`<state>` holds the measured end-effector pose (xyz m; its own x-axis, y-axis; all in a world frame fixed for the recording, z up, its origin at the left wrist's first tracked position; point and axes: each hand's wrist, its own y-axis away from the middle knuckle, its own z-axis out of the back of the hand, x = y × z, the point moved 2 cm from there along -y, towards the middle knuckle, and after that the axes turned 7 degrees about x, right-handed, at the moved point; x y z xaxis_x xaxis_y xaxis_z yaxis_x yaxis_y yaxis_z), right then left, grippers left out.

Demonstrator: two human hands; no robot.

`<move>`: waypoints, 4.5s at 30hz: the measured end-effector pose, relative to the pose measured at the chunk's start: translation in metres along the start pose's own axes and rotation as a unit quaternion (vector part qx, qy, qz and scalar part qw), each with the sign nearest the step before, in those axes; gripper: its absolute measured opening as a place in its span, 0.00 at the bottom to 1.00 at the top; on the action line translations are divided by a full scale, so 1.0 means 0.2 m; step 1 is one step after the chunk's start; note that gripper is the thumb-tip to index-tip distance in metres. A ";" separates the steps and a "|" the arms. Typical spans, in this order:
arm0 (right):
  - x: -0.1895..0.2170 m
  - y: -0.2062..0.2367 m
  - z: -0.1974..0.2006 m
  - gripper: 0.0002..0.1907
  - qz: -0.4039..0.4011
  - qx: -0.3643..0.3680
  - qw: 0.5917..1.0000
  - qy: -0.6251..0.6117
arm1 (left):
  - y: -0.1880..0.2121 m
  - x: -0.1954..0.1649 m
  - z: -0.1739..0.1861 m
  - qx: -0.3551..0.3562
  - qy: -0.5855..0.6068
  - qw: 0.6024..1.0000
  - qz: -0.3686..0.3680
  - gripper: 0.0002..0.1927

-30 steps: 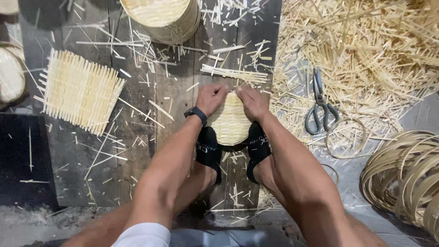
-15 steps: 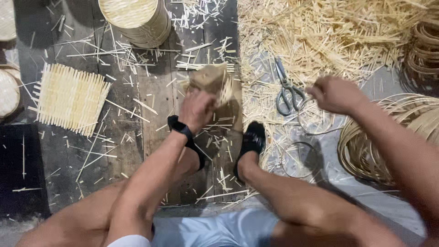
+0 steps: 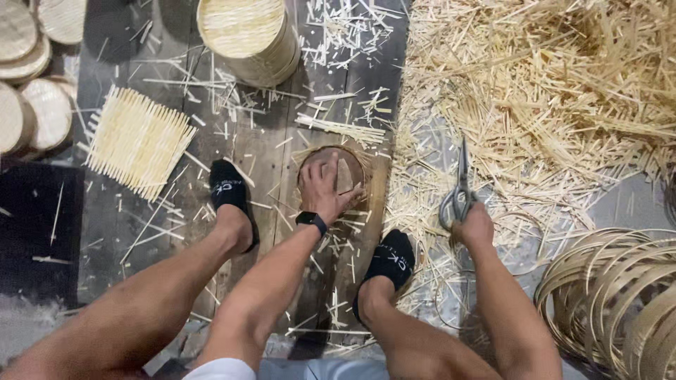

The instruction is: The person sits on the floor of a bamboo workshop and assembles round bamboo baskets. They fit a woven bamboo mat into a bent bamboo rim, press the mat edges into the rim, trim excess material with scissors, and tie the rim with a thin bamboo strip.

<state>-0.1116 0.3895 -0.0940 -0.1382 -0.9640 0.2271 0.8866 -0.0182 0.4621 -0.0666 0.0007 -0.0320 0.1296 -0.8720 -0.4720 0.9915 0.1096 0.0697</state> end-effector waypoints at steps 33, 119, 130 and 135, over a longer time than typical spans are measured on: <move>0.59 0.05 0.12 0.16 0.138 0.052 0.971 0.188 | 0.06 -0.03 0.06 0.140 0.099 0.980 -0.104 0.61; 0.71 -0.04 0.16 0.29 0.194 0.004 0.950 0.245 | 0.02 -0.07 0.05 0.120 0.173 0.974 -0.084 0.51; 0.70 -0.05 0.16 0.32 0.235 -0.033 0.937 0.256 | -0.07 -0.05 0.08 0.230 0.067 0.963 -0.124 0.55; 0.67 -0.05 0.18 0.34 0.155 0.110 0.951 0.243 | 0.00 -0.09 0.09 0.148 0.109 0.982 -0.035 0.46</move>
<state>-0.1553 0.2704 -0.0376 0.3825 -0.9238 -0.0155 0.7297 0.2918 0.6184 -0.0686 0.0084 -0.0080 0.0927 -0.7459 -0.6596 0.9561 -0.1183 0.2681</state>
